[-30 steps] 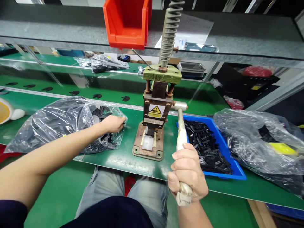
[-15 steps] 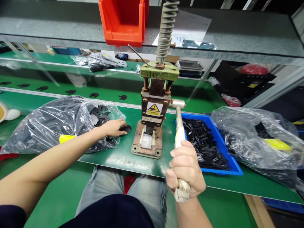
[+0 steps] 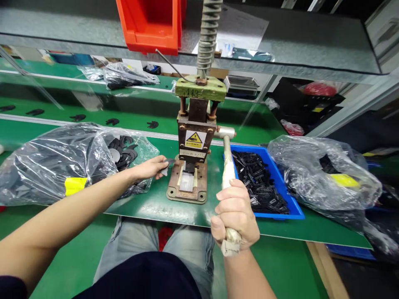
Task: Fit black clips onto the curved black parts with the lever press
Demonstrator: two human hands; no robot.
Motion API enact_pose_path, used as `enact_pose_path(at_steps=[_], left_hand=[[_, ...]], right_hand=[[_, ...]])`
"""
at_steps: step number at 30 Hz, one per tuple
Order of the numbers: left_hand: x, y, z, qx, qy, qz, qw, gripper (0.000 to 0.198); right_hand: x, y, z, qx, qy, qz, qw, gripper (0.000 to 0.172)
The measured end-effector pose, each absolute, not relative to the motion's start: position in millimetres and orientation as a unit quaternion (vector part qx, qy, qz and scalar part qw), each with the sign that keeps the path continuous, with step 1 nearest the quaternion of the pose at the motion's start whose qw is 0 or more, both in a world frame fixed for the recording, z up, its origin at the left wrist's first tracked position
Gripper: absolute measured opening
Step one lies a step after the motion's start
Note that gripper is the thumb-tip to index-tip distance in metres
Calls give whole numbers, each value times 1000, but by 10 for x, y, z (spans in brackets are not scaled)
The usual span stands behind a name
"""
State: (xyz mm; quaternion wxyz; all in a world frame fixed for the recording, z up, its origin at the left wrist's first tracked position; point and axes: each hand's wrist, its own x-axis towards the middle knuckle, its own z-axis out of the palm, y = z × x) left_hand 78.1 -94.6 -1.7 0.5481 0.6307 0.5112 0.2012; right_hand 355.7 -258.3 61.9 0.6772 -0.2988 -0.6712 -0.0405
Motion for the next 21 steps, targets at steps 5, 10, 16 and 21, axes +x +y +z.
enact_pose_path(at_steps=[5,10,16,21], left_hand=[[1144,-1024,-53,543,456,220,670,33],[1328,-1029,-47,528,461,196,685,34],[1380,-953,-27,563,481,152,654,27],[1444,-893,18,565,524,101,629,21]], right_hand=[[3542,-2584,621,-301,-668,-44,679,20],[3544,-2596,631,-305,-670,-40,675,20],[3541,-2603,617,-301,-668,-42,679,20],[3522,-2603,595,-308,-659,-40,685,22]])
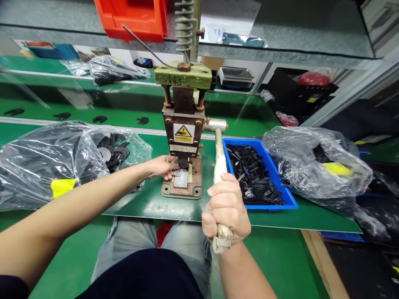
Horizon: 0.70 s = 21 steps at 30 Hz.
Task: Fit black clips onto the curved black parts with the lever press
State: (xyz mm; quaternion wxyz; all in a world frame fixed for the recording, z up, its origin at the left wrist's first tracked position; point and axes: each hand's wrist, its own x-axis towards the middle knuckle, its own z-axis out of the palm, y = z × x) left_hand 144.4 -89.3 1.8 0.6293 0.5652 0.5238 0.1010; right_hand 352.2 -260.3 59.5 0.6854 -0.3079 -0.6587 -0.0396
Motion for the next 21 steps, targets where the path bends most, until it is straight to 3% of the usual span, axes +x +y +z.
enact_pose_path(at_steps=[10,13,16,21], left_hand=[[1416,-987,48,646,479,112,584,21],[1020,-795,80,753,483,78,440,23],[378,-459,188,796,584,19,158,21],[-505,-32,291,770,625,-58,113,46]], right_hand=[[3571,-2570,626,-303,-666,-56,679,15],[3593,-2567,623,-296,-673,-60,675,14],[3591,-2554,601,-295,-663,-63,685,16],[3583,-2514,576,-285,-654,-71,697,15]])
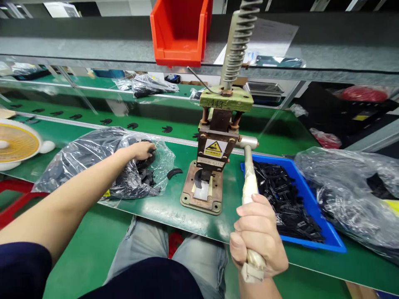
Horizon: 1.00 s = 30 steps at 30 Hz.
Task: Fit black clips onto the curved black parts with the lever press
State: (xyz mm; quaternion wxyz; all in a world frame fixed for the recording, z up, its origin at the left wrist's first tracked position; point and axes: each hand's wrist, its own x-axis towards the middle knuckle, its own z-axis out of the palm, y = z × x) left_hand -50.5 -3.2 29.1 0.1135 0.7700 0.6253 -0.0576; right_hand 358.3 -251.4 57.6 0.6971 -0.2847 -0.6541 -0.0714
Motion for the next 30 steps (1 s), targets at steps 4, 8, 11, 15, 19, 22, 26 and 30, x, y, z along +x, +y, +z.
enact_pose_path(at_steps=[4,8,11,15,19,22,26,30], left_hand=[[-703,45,195,781,600,-121,122,64],[-716,77,147,792,580,-136,131,56],[-641,40,175,803,561,-127,157,48],[-274,-191,144,838,523,-40,153,42],[201,-455,-39,872,454,-29,178,51],[387,-528,-154,870,448,-56,199,56],[404,-540,-124,843,463,-46,270,37],[477,-673,7,751,461,60,470,35]], right_hand=[[3600,-2516,583,-296,-659,-71,688,16],[3601,-2525,591,-291,-660,-70,689,17],[3584,-2510,596,-285,-658,-75,692,17],[3553,-2489,597,-279,-657,-77,696,16],[3538,-2514,596,-285,-650,-67,702,17],[3540,-2543,609,-296,-654,-57,694,18],[3541,-2555,629,-288,-665,-59,686,17],[3525,-2550,631,-296,-661,-61,686,17]])
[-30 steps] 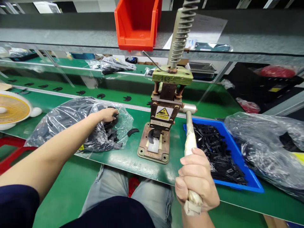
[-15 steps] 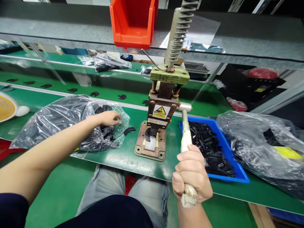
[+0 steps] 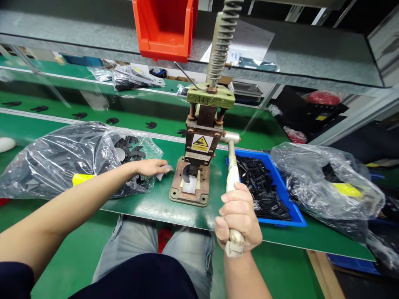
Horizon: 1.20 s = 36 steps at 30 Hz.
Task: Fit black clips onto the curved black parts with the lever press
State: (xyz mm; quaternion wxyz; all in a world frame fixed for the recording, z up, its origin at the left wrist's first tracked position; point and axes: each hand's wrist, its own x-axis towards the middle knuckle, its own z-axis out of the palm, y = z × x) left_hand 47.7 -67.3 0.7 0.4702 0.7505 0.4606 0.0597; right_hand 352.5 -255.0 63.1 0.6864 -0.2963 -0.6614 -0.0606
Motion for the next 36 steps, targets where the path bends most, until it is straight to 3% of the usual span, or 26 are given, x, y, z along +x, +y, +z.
enact_pose_path(at_steps=[3,7,13,17,21,31,36], left_hand=[[721,-876,45,619,401,175,652,46],[1098,-1117,32,504,363,250,743,52],[1087,-1075,7,497,442,312,679,42],[1008,-1020,-32,499,515,278,640,38],[1073,-1043,-82,514,467,254,673,32],[1149,-930,-123,633,423,236,603,27],[1135,-822,-71,634,400,176,639,23]], right_hand=[[3514,-2546,629,-295,-655,-64,693,19],[3512,-2552,633,-296,-658,-63,690,20],[3507,-2559,640,-295,-658,-52,691,19],[3494,-2554,647,-295,-655,-54,694,22],[3482,-2548,651,-298,-649,-55,698,23],[3486,-2547,639,-306,-650,-65,692,25],[3496,-2554,634,-312,-649,-71,690,27]])
